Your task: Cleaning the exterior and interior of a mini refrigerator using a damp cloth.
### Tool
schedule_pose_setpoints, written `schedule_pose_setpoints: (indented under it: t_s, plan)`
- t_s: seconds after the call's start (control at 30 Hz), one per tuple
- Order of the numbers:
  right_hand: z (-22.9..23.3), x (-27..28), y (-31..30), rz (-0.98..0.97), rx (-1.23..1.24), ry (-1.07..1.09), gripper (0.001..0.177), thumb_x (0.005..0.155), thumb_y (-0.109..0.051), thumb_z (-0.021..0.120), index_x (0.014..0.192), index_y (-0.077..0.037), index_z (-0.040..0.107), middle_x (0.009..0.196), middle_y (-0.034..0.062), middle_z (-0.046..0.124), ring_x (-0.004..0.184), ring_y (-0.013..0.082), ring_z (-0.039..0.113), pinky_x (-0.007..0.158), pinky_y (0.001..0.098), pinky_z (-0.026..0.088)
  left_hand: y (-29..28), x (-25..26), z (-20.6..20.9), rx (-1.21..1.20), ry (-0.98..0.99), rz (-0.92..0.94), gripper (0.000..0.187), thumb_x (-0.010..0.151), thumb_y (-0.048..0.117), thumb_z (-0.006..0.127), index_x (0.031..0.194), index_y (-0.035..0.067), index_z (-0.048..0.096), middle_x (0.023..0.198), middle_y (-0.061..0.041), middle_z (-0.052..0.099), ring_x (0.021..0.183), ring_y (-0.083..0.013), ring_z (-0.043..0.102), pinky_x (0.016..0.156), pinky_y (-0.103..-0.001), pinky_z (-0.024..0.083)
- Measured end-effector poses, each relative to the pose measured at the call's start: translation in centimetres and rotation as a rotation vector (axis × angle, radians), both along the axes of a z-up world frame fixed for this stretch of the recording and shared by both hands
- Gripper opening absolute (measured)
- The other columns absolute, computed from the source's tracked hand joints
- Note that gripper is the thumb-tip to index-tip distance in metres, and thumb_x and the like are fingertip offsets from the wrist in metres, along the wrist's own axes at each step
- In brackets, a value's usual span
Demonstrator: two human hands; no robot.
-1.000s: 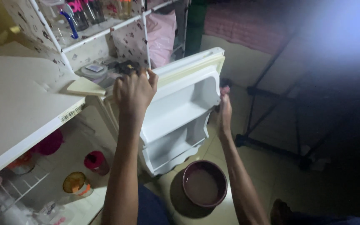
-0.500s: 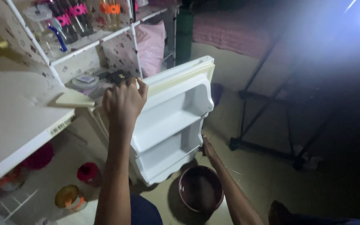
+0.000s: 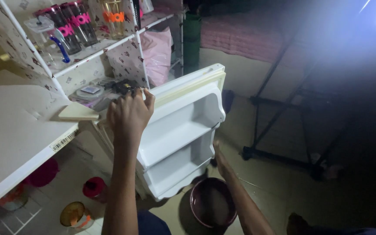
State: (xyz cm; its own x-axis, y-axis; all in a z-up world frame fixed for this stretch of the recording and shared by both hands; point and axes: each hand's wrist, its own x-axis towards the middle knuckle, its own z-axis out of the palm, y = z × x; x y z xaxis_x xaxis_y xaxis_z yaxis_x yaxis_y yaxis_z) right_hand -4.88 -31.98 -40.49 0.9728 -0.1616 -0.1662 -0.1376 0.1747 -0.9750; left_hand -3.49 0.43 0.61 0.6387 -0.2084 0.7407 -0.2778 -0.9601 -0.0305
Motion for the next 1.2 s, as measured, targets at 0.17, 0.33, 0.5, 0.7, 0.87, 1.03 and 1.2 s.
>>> schedule_pose_setpoints:
  t_s: [0.17,0.33,0.5,0.7,0.87,1.03,1.2]
  plan:
    - [12.6,0.7,2.1,-0.119,-0.097,-0.17,0.094,0.09,-0.091,0.021,0.109,-0.007,0.059,0.082,0.0029,0.045,0.073,0.0165,0.043,0.065,0.0367,0.038,0.0,1.2,-0.6,0.015,0.026,-0.002,0.048,0.107,0.034,0.043,0.081,0.01,0.076,0.069,-0.017,0.072,0.059,-0.0329,0.073,0.057,-0.045,0.059]
    - [26.5,0.4,4.7,-0.267,-0.041,-0.434,0.093,0.099,-0.078,0.027,0.161,-0.008,0.024,0.158,0.0023,0.035,0.14,0.0178,0.033,0.107,0.0415,0.029,0.2,1.2,-0.8,-0.067,0.023,0.029,0.048,0.104,0.037,0.044,0.08,0.01,0.075,0.07,-0.018,0.072,0.06,-0.0366,0.072,0.058,-0.049,0.057]
    - [33.3,-0.1,7.4,-0.449,-0.656,-0.685,0.05,0.104,-0.038,0.058,0.14,-0.004,0.052,0.135,0.0222,0.056,0.121,0.0372,0.057,0.099,0.0455,0.049,0.3,1.3,-0.9,-0.059,-0.031,0.017,0.047,0.103,0.036,0.044,0.077,0.011,0.075,0.072,-0.019,0.072,0.061,-0.0376,0.071,0.062,-0.051,0.057]
    - [33.6,-2.7,16.0,-0.417,-0.94,-0.892,0.036,0.09,-0.003,0.07,0.125,-0.006,0.064,0.128,0.0186,0.062,0.12,0.038,0.062,0.101,0.044,0.051,0.3,1.0,-0.9,-0.032,-0.033,0.03,0.047,0.104,0.032,0.043,0.075,0.01,0.073,0.073,-0.018,0.071,0.062,-0.0364,0.071,0.066,-0.05,0.057]
    - [31.8,-1.9,18.4,-0.267,-0.929,-1.141,0.037,0.082,0.007,0.074,0.117,-0.001,0.066,0.131,0.0204,0.06,0.127,0.0406,0.058,0.107,0.0442,0.048,0.6,1.2,-1.3,-0.057,-0.139,-0.011,0.043,0.105,0.028,0.042,0.081,0.009,0.072,0.079,-0.017,0.072,0.067,-0.0358,0.072,0.066,-0.05,0.057]
    - [33.3,0.4,11.8,-0.656,-0.769,-0.917,0.019,0.106,-0.002,0.061,0.123,-0.006,0.068,0.116,0.0107,0.06,0.109,0.0299,0.061,0.094,0.0407,0.052,0.8,1.5,-0.1,-0.061,0.227,-0.045,0.053,0.107,0.035,0.038,0.077,0.007,0.071,0.078,-0.021,0.073,0.059,-0.0349,0.072,0.058,-0.047,0.058]
    - [37.9,1.7,9.8,-0.598,-0.962,-1.082,0.019,0.102,-0.007,0.065,0.12,-0.004,0.066,0.12,0.0145,0.061,0.113,0.0357,0.057,0.098,0.0454,0.048,1.2,1.0,-0.8,-0.042,-0.002,-0.016,0.044,0.101,0.029,0.042,0.076,0.01,0.073,0.07,-0.017,0.072,0.059,-0.0356,0.071,0.063,-0.049,0.058]
